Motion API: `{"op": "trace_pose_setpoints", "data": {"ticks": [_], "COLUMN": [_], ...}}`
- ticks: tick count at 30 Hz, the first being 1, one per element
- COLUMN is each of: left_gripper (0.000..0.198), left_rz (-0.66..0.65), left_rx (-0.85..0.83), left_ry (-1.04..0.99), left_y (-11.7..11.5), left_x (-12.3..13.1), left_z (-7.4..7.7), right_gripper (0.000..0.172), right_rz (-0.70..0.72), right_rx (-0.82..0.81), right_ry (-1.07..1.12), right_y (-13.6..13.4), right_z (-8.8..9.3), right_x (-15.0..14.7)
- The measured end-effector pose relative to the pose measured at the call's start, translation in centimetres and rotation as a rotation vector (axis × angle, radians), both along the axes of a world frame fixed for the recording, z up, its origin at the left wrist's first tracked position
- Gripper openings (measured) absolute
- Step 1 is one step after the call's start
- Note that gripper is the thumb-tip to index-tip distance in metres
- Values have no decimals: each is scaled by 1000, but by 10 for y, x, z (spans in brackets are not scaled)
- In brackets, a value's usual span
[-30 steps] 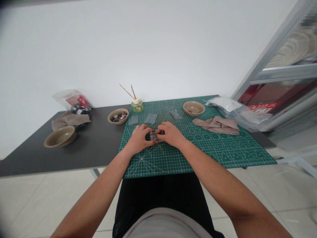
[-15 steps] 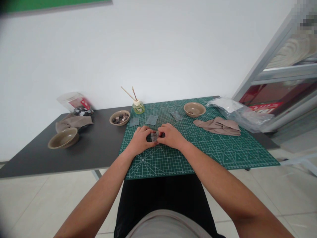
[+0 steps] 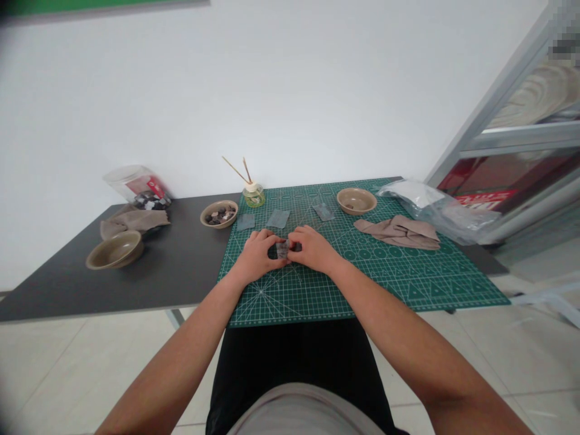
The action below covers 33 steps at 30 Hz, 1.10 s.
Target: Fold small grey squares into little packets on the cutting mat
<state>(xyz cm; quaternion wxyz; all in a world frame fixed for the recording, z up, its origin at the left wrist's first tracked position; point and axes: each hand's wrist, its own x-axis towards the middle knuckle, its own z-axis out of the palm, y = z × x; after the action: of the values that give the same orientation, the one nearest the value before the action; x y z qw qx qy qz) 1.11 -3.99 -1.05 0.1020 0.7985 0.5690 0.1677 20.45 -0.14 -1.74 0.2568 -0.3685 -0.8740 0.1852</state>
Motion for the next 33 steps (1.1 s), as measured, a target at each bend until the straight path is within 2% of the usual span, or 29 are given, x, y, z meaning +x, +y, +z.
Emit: {"op": "trace_pose_setpoints", "data": {"ticks": [5, 11, 16, 20, 23, 28, 33], "left_gripper": [49, 47, 49, 51, 50, 49, 50], "left_rz": [-2, -3, -8, -6, -3, -1, -2], "left_rx": [12, 2, 4, -1, -3, 2, -7], "left_ry": [-6, -2, -6, -12, -16, -17, -18], "left_y": [0, 1, 0, 1, 1, 1, 1], "left_x": [0, -1, -1, -1, -2, -1, -1], "left_z": [-1, -1, -1, -2, -2, -1, -1], "right_gripper": [8, 12, 10, 17, 21, 12, 15], "right_rz": [58, 114, 30, -46, -16, 84, -47], "right_rx": [3, -12, -4, 25, 14, -7, 27], "right_ry": [10, 29, 17, -2, 6, 16, -15], "right_y": [2, 1, 1, 1, 0, 1, 0], "right_z": [0, 0, -1, -1, 0, 0, 0], "right_x": [1, 1, 1, 1, 2, 1, 0]}}
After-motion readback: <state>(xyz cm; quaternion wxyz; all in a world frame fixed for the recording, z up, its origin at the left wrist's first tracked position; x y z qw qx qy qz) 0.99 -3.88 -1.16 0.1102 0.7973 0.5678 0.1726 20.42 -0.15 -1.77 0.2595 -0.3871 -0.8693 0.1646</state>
